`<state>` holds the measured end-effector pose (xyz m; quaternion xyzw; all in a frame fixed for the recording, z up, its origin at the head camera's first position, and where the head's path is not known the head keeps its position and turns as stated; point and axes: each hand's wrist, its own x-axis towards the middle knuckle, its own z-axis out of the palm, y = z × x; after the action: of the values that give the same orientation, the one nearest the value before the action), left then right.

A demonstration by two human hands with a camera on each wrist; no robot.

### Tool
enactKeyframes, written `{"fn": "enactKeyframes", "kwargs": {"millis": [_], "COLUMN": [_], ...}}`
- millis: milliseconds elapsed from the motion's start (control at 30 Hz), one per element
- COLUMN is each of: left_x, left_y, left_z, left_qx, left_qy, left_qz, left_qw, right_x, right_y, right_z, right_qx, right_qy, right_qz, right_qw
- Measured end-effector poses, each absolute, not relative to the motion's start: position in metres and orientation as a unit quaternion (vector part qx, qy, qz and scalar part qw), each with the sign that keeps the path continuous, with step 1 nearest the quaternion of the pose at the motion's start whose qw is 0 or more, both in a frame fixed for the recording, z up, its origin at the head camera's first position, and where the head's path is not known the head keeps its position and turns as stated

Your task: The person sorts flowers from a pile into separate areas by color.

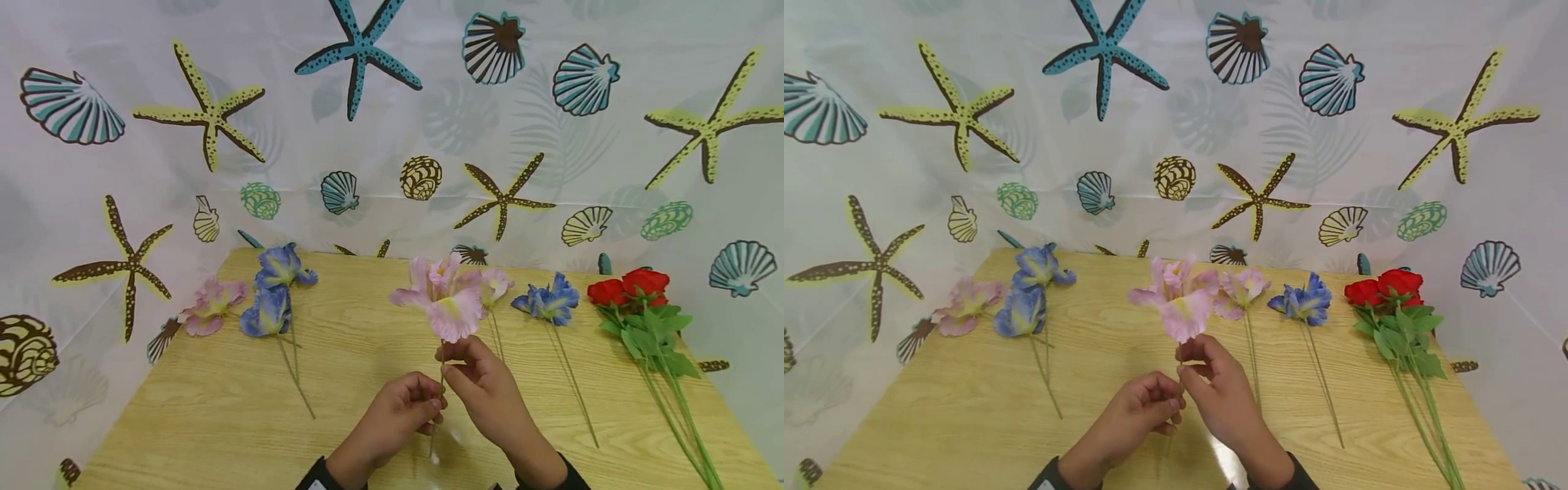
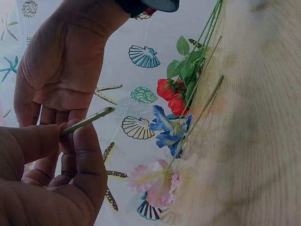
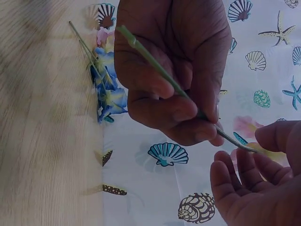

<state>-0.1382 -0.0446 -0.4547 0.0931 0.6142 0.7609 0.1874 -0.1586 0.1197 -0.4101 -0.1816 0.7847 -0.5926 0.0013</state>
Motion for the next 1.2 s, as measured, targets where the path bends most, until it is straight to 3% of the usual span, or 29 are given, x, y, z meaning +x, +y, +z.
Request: {"fn": "enactKeyframes", "kwargs": {"millis": [300, 500, 733, 933, 1200], "left_x": [-0.136, -0.138, -0.143, -0.146, -0.152], "left_y": [-0.041, -0.044, -0.055, -0.064, -0.091], "left_z": [-0.461, -0.463, -0.465, -0.47, -0.477], "left_qx": [0.104, 0.141, 0.174, 0.154, 0.103], "left_qy": [0.644, 0.726, 0.875, 0.939, 0.966], "left_qz": [0.739, 0.664, 0.451, 0.308, 0.236], "left_qw": [0.171, 0.11, 0.032, 0.0, -0.013], "right_x": [-0.157, -0.16, -0.166, -0.18, -0.203], "right_y": [0.12, 0.123, 0.127, 0.136, 0.157], "right_z": [-0.409, -0.413, -0.418, -0.425, -0.436], "right_qx": [-0.173, -0.185, -0.176, -0.155, -0.114], "right_qy": [0.79, 0.807, 0.844, 0.868, 0.896], "right_qz": [-0.587, -0.557, -0.49, -0.443, -0.396], "right_qw": [-0.03, -0.072, -0.127, -0.163, -0.166]}}
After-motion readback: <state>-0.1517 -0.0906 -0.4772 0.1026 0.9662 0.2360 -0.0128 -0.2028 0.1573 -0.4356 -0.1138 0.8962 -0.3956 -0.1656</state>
